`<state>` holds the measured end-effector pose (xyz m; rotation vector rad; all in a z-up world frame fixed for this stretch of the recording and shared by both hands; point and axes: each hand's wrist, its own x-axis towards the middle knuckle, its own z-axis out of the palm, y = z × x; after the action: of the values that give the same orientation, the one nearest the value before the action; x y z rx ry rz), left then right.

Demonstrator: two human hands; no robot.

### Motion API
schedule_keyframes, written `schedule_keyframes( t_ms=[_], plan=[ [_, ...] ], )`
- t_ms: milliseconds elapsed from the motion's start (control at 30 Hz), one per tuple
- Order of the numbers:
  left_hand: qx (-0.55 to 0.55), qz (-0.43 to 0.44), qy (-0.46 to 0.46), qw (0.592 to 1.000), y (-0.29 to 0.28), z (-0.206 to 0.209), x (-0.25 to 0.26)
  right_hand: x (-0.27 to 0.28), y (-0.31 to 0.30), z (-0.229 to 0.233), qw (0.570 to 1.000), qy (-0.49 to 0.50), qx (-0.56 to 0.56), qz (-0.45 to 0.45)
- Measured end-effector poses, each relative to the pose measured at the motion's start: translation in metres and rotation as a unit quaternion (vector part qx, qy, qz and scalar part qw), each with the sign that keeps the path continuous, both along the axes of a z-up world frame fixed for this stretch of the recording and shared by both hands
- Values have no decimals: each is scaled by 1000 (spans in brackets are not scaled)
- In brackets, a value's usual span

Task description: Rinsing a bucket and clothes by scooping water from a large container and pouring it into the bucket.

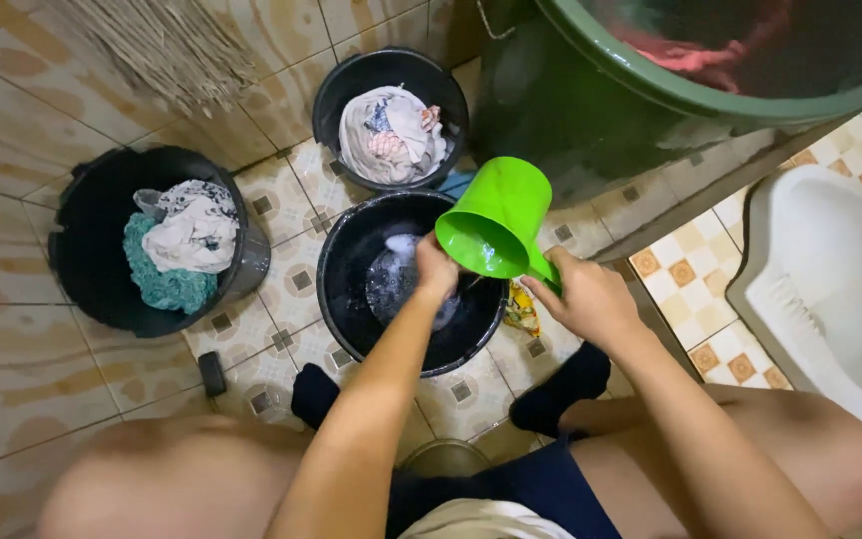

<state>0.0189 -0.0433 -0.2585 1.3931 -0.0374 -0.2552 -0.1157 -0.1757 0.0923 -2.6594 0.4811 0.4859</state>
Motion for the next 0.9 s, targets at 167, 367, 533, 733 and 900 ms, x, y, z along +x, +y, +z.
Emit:
schedule_keyframes(
  t_ms=[167,367,533,733,900],
  plan=[
    [228,-117,-37,966,1,42,-40,-3,-10,13,1000,11,-20,5],
    [348,-314,-118,875,22,176,-77,-5,-13,19,1000,21,-23,-4],
    [426,-379,-128,811,5,130,-68,2,-13,19,998,13,2,-54],
    [288,-294,-133,902,0,147,-37,10,-8,20,996,-26,4,-87],
    [218,-126,-133,959,2,134,18,13,-2,21,993,-68,3,-97]
  ],
)
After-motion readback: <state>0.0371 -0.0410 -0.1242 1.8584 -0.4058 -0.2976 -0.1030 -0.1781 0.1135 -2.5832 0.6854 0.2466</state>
